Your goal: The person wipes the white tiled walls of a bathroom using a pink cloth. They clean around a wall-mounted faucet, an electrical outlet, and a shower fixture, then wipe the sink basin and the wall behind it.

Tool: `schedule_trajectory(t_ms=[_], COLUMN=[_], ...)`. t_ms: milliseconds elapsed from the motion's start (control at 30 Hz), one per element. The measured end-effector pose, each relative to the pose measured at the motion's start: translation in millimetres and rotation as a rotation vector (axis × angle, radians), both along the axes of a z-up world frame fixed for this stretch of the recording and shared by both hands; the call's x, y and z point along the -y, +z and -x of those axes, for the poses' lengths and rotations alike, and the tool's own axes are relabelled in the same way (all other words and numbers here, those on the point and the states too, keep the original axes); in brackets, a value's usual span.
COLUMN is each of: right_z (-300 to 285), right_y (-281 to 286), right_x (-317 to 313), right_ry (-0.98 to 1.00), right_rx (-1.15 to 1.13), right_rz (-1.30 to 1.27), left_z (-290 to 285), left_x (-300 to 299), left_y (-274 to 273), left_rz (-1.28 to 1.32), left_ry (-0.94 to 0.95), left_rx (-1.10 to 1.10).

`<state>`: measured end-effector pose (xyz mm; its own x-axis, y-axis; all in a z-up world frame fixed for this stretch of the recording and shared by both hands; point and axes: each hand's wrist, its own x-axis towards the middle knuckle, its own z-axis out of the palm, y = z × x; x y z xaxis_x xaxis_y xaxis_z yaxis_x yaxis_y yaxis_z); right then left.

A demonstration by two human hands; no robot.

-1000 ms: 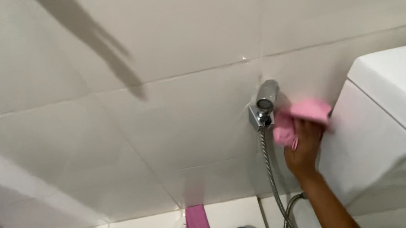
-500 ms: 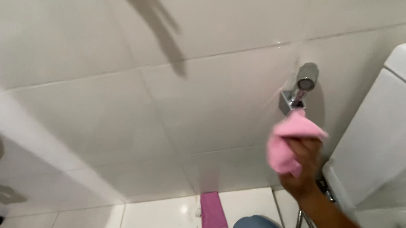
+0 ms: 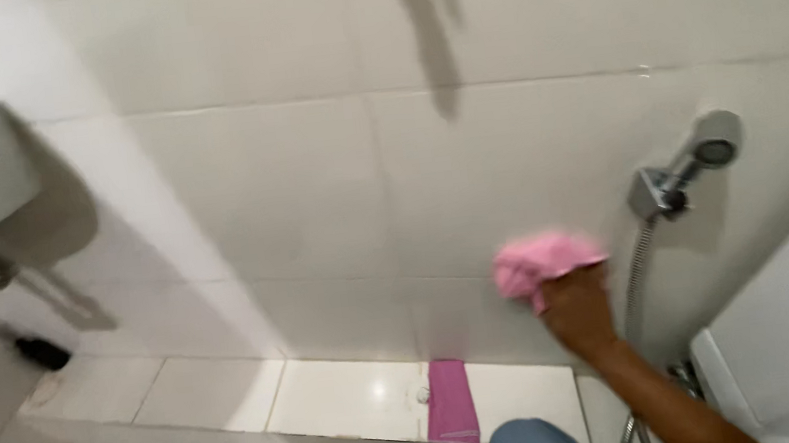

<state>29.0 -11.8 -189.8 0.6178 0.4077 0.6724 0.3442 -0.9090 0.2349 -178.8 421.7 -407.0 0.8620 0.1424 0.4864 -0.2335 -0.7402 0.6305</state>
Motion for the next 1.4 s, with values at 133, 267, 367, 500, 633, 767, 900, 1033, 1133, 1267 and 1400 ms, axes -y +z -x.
schedule_trajectory(t_ms=[133, 267, 367, 500, 633, 767, 900, 1033, 1133, 1267, 1400], right_z=[-22, -69, -56, -36, -49, -57, -91, -38, -19, -30, -54], right_y=[128, 209, 188, 129, 161, 234, 149, 36, 32, 143, 162], right_x=[-39, -85, -115, -68, -35, -74, -105, -62, -36, -70, -127], right_ry=[-0.002, 0.096, 0.198, 0.303, 0.074, 0.094, 0.012, 0.241, 0.161, -0.151, -0.037], right_rx=[0.306, 0.732, 0.643, 0.551, 0.585, 0.622, 0.671, 0.293, 0.042, 0.323, 0.439], right_rz=[-0.300, -0.086, 0.002, 0.031, 0.010, -0.128, -0.011, 0.267, 0.212, -0.112, -0.361], left_z=[-79, -147, -191, -215, -223, -224, -235, -238, -240, -235, -250], left_x=[39, 97, 117, 121, 123, 120, 118, 116, 114, 115, 113], left_y=[135, 331, 383, 383, 391, 392, 388, 389, 387, 398, 376], left_rz=[0.023, -0.121, -0.448, -0.432, -0.523, -0.549, -0.524, -0.606, -0.667, -0.702, -0.739], left_ry=[0.057, 0.027, 0.141, 0.050, 0.051, 0.044, 0.023, 0.054, 0.068, 0.054, 0.107], left_rx=[0.166, 0.513, 0.371, 0.216, -0.097, -0.177, -0.223, -0.267, -0.360, -0.424, -0.324])
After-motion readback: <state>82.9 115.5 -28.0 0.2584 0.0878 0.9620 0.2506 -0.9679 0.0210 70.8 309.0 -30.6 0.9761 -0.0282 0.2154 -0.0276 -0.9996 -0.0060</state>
